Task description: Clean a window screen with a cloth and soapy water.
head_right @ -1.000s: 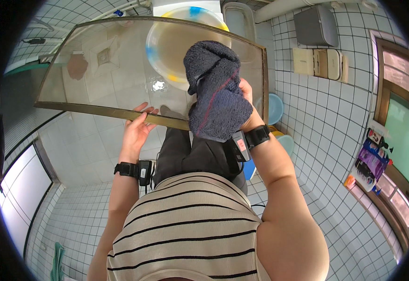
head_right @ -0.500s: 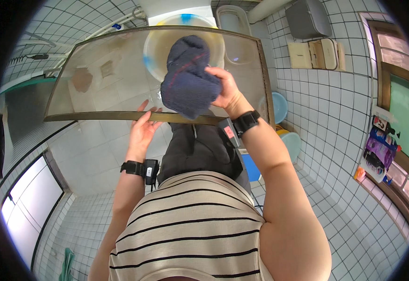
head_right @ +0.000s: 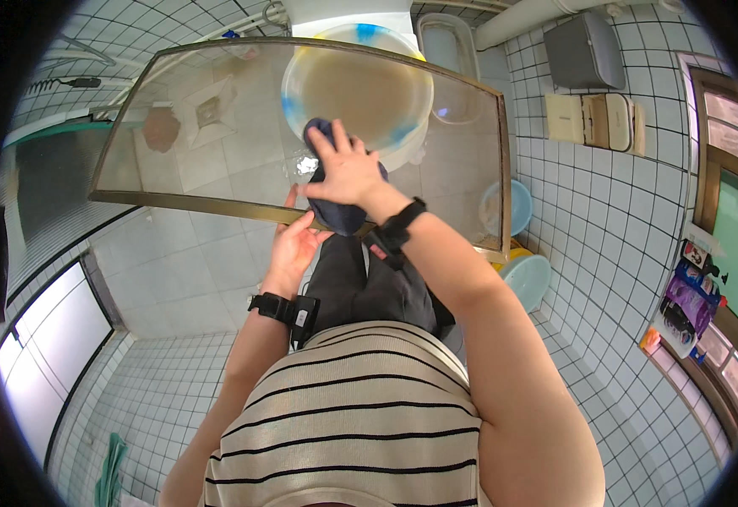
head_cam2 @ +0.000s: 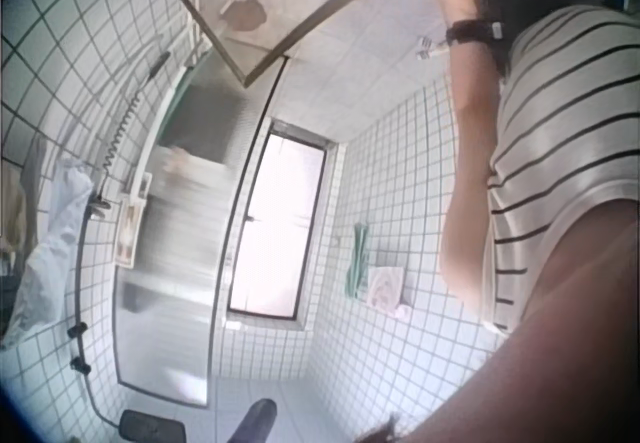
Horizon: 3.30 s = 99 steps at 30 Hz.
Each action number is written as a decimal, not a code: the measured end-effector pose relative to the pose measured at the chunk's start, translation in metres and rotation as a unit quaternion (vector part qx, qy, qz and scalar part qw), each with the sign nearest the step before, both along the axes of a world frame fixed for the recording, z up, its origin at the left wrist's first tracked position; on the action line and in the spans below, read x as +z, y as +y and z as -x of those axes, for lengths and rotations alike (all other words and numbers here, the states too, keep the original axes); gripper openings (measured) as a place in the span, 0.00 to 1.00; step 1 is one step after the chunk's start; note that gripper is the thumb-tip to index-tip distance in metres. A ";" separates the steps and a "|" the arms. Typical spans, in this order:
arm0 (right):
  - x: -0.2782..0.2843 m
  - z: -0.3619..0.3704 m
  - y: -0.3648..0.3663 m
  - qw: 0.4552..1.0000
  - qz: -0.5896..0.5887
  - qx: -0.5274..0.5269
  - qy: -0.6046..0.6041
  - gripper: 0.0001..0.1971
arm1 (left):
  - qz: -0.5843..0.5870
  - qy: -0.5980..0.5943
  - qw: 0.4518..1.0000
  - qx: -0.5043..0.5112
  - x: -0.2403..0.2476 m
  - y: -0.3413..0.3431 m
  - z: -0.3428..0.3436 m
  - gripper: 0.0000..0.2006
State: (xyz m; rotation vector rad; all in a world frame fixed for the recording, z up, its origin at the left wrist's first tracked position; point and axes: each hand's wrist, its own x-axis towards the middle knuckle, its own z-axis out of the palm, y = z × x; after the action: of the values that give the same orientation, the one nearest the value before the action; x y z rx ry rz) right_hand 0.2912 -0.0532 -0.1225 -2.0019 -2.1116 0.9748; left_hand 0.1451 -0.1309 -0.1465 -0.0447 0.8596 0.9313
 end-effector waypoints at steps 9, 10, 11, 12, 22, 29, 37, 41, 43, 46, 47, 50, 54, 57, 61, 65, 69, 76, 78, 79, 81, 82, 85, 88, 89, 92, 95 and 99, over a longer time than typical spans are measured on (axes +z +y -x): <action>-0.059 -0.114 0.005 0.991 -0.073 -0.042 -0.101 0.27 | 0.023 0.014 0.999 0.019 0.014 -0.008 0.020 0.32; -0.072 -0.142 0.000 0.979 -0.070 -0.132 -0.137 0.27 | 0.025 0.013 0.999 0.019 0.016 -0.008 0.022 0.32; -0.091 -0.176 -0.005 0.969 -0.085 -0.193 -0.128 0.29 | 0.026 0.013 0.999 0.018 0.017 -0.006 0.022 0.32; -0.087 -0.178 -0.005 0.944 -0.062 -0.273 -0.174 0.31 | 0.029 0.013 0.999 0.021 0.015 -0.008 0.022 0.32; 0.000 0.051 -0.011 0.979 -0.097 0.115 0.136 0.30 | 0.028 0.001 0.999 0.018 -0.003 -0.008 0.020 0.35; -0.072 -0.054 0.042 0.985 -0.168 0.026 -0.033 0.26 | 0.014 0.004 1.000 0.013 0.013 -0.014 0.031 0.36; -0.114 -0.114 0.065 0.907 0.068 -0.392 -0.138 0.39 | 0.019 0.028 0.999 -0.006 0.006 -0.016 0.040 0.36; -0.081 0.005 0.078 0.995 -0.009 -0.070 -0.069 0.34 | 0.026 0.025 0.999 -0.029 0.004 -0.013 0.037 0.36; -0.063 0.067 0.060 0.995 -0.069 0.070 0.035 0.32 | 0.029 -0.011 1.000 -0.007 0.003 -0.011 0.036 0.35; -0.019 0.119 0.032 0.955 -0.076 0.243 0.153 0.29 | 0.067 -0.012 0.998 0.018 -0.019 -0.022 0.047 0.33; -0.019 0.118 0.036 0.948 -0.080 0.260 0.166 0.29 | 0.058 -0.010 0.998 0.030 -0.020 -0.025 0.047 0.30; -0.034 0.097 0.064 0.965 -0.055 0.217 0.140 0.29 | 0.035 -0.018 0.997 0.062 -0.005 -0.018 0.043 0.31; -0.081 0.005 0.114 0.996 -0.008 0.042 -0.081 0.32 | 0.021 -0.024 0.998 0.055 0.000 -0.016 0.053 0.36; -0.112 -0.094 0.120 0.989 0.007 -0.106 -0.104 0.34 | 0.027 -0.022 0.998 0.059 0.002 -0.017 0.061 0.35; -0.063 -0.095 0.084 0.949 -0.007 -0.259 -0.179 0.27 | 0.021 -0.004 0.998 0.062 -0.002 -0.011 0.068 0.33; -0.078 -0.039 0.043 0.993 -0.043 -0.099 -0.053 0.32 | 0.008 0.012 1.000 0.015 -0.004 0.002 0.057 0.34; -0.004 0.058 -0.005 0.969 -0.092 0.186 0.137 0.33 | 0.025 0.042 0.998 0.042 -0.034 -0.009 0.070 0.33; -0.007 -0.019 -0.022 0.986 -0.102 0.116 0.069 0.29 | 0.020 0.063 0.997 0.035 -0.001 0.006 0.071 0.28; -0.017 -0.061 -0.014 0.988 -0.115 0.097 0.033 0.30 | 0.034 0.069 0.996 0.048 -0.003 0.002 0.077 0.28; -0.023 -0.079 -0.009 0.993 -0.087 0.075 -0.010 0.31 | 0.041 0.072 0.995 0.050 -0.002 0.002 0.080 0.27; -0.038 -0.118 0.018 0.994 0.010 0.056 -0.097 0.31 | 0.061 0.083 0.994 0.038 -0.009 0.000 0.095 0.23; -0.056 -0.143 0.029 0.991 -0.025 0.022 -0.127 0.32 | 0.074 0.090 0.993 0.022 -0.012 0.001 0.101 0.21; -0.098 -0.210 0.080 0.975 0.053 -0.083 -0.197 0.35 | 0.063 0.109 0.991 0.043 -0.018 0.004 0.108 0.13; -0.116 -0.220 0.094 0.980 0.051 -0.041 -0.187 0.35 | 0.136 0.192 0.953 0.190 -0.018 0.014 0.092 0.11; -0.119 -0.214 0.087 0.981 0.054 -0.009 -0.186 0.33 | 0.106 0.211 0.954 0.186 -0.013 0.015 0.088 0.12; -0.092 -0.164 0.045 0.976 0.065 0.089 -0.190 0.25 | 0.117 0.257 0.934 0.220 -0.021 0.021 0.091 0.12; -0.053 -0.136 -0.016 0.984 0.023 0.156 -0.085 0.27 | 0.113 0.248 0.932 0.238 -0.020 0.033 0.088 0.12; 0.007 -0.107 -0.073 0.972 0.129 0.176 0.091 0.32 | 0.127 0.226 0.930 0.262 -0.016 0.041 0.082 0.11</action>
State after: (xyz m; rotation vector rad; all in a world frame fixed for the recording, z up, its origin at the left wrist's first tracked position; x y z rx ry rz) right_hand 0.3980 -0.1264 -0.1159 -1.5768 -2.3834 1.4957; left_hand 0.0634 -0.0895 -0.1629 -0.3052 1.4383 1.3519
